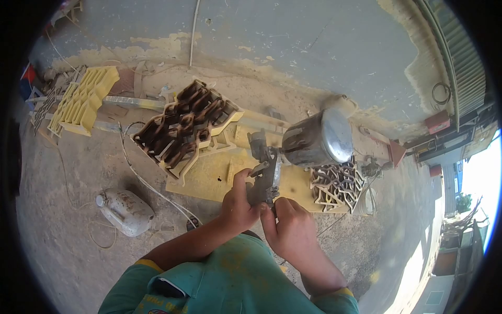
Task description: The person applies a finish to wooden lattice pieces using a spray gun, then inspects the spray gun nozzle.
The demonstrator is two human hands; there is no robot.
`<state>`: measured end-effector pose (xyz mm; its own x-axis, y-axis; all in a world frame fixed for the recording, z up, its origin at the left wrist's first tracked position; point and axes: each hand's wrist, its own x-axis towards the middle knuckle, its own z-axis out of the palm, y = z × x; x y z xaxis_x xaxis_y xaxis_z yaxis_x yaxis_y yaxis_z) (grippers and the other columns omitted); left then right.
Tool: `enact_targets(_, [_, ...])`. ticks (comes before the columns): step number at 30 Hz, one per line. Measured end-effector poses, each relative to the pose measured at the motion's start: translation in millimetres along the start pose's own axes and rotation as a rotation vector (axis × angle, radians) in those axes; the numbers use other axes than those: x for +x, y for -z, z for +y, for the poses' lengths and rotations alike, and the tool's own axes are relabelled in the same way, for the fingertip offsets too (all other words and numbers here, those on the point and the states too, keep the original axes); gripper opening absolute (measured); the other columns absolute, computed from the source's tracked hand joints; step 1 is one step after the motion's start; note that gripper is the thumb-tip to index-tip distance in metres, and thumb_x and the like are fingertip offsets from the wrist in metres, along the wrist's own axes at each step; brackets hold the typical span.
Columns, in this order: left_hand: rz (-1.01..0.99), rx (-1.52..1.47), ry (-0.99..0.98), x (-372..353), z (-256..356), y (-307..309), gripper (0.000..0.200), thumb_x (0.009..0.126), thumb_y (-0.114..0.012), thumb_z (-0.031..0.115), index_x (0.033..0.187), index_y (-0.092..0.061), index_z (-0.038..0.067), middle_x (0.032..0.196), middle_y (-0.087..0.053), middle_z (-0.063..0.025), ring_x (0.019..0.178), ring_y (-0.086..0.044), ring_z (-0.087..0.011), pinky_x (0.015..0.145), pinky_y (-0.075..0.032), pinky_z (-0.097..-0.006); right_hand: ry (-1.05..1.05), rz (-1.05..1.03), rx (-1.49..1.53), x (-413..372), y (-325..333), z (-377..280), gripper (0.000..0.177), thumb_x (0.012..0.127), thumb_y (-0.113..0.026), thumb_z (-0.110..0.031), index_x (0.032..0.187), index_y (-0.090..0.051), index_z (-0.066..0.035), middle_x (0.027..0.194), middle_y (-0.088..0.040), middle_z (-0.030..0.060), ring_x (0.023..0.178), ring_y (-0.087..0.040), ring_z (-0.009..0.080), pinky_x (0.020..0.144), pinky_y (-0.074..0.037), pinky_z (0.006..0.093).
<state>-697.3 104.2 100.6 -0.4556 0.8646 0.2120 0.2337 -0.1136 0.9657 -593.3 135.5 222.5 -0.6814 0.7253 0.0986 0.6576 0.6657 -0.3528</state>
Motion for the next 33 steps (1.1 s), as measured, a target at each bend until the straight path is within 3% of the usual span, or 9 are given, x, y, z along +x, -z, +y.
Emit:
enact_targets(8, [-0.018, -0.040, 0.011, -1.1, 3.1, 2.2, 0.074, 0.070, -0.064, 0.002, 0.133, -0.024, 0.006, 0.071, -0.058, -0.0141, 0.065, -0.061, -0.0377, 0.058, -0.047, -0.0455, -0.085, -0.061, 0.226, 0.0, 0.8, 2.8, 0.031, 0.088, -0.058, -0.017, 0.066, -0.046, 0.002, 0.058, -0.049, 0.0200, 0.051, -0.049, 0.0390, 0.048, -0.038, 0.0427])
enact_targets(15, [-0.066, -0.038, 0.062, -4.3, 0.8, -1.6, 0.078, 0.070, -0.069, 0.005, 0.134, -0.024, 0.004, 0.075, -0.059, -0.0171, 0.067, -0.062, -0.0378, 0.060, -0.048, -0.0451, -0.090, 0.140, 0.080, 2.2, 8.3, 7.3, 0.027, 0.081, -0.068, -0.016, 0.069, -0.051, 0.001, 0.056, -0.045, 0.0119, 0.046, -0.042, 0.0230, 0.045, -0.033, 0.0346])
enact_targets(19, [-0.064, -0.035, 0.044, -5.9, -1.6, -3.8, 0.075, 0.070, -0.067, 0.004, 0.133, -0.025, 0.005, 0.075, -0.058, -0.0163, 0.067, -0.062, -0.0381, 0.060, -0.047, -0.0452, -0.048, 0.177, 0.002, 6.3, 8.1, 4.7, 0.020, 0.077, -0.070, -0.012, 0.075, -0.054, -0.001, 0.060, -0.047, 0.0091, 0.047, -0.043, 0.0208, 0.046, -0.034, 0.0335])
enact_targets(21, [-0.047, -0.073, 0.045, -6.1, -3.1, -6.4, 0.072, 0.071, -0.062, 0.003, 0.133, -0.027, 0.006, 0.072, -0.056, -0.0146, 0.066, -0.060, -0.0387, 0.059, -0.045, -0.0451, -0.012, 0.220, -0.013, 8.2, 7.2, 1.5, 0.019, 0.078, -0.069, -0.011, 0.075, -0.054, -0.001, 0.061, -0.048, 0.0091, 0.048, -0.044, 0.0212, 0.046, -0.035, 0.0337])
enact_targets(31, [-0.062, -0.004, 0.049, -1.5, -0.4, -2.6, 0.077, 0.071, -0.069, 0.006, 0.133, -0.025, 0.003, 0.076, -0.060, -0.0172, 0.070, -0.062, -0.0383, 0.062, -0.048, -0.0459, 0.063, 0.240, -0.024, 9.6, 4.5, 1.3, 0.016, 0.082, -0.064, -0.008, 0.075, -0.052, -0.001, 0.062, -0.051, 0.0118, 0.051, -0.049, 0.0278, 0.048, -0.038, 0.0372])
enact_targets(33, [-0.061, 0.010, 0.050, -1.1, 0.3, -2.1, 0.077, 0.071, -0.069, 0.006, 0.133, -0.025, 0.003, 0.076, -0.060, -0.0173, 0.070, -0.062, -0.0384, 0.062, -0.048, -0.0459, 0.032, 0.262, 0.013, 10.8, 2.0, 0.5, 0.015, 0.082, -0.063, -0.006, 0.073, -0.053, 0.000, 0.060, -0.052, 0.0119, 0.052, -0.049, 0.0258, 0.050, -0.038, 0.0353])
